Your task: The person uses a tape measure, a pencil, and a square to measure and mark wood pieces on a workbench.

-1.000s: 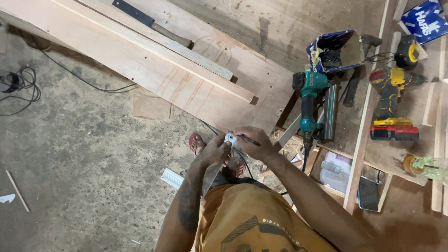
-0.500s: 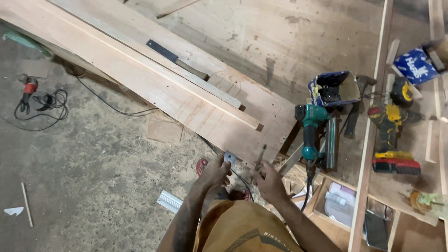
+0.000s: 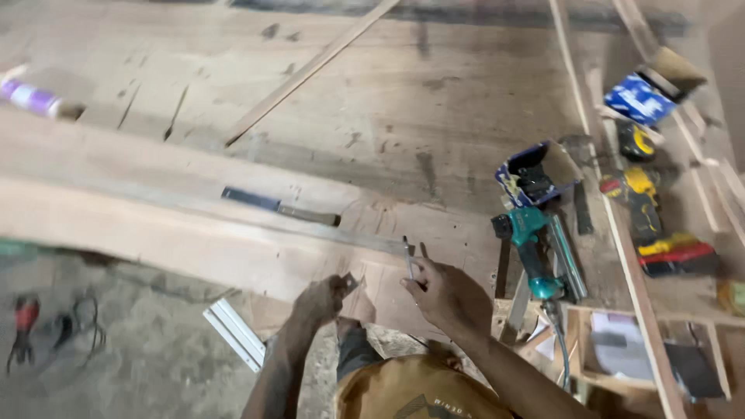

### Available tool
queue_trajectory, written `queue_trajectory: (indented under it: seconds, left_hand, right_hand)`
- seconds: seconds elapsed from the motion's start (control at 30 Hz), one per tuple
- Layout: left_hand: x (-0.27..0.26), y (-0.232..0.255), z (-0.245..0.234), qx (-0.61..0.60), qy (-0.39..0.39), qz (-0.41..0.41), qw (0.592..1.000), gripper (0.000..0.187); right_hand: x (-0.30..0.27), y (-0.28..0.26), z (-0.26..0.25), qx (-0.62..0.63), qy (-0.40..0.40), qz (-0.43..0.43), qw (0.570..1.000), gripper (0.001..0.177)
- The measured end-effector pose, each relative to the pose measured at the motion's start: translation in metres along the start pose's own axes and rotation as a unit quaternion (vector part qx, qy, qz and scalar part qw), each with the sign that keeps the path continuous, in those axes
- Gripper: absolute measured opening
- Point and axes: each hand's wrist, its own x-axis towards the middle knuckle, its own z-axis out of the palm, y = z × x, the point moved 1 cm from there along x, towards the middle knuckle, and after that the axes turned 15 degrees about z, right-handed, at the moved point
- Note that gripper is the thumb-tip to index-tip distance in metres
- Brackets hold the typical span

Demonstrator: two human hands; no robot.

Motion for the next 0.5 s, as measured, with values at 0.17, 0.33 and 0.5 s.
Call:
queue_trajectory:
  seconds: [0.17,0.33,0.5]
  left_hand:
    - [0.023,-0.006,-0.033,0.021,-0.091,0.090,0.992,0.029]
    - [0.029,-0.004,-0.036,0.019,-0.118,0.151,0.981,0.035]
    - [0.048,-0.070,0.026,0.099,0.015,0.259,0.961,0.057]
  right_hand:
    - [0.022,-0.064,0.033,-0.105,0.069,0.088,0.988,0.036]
    - [0.029,-0.042,0.044,-0.038,0.127,0.004,0.991,0.033]
    - [0.021,0.005,-0.026,0.028,0.319,-0.102,0.942,0.021]
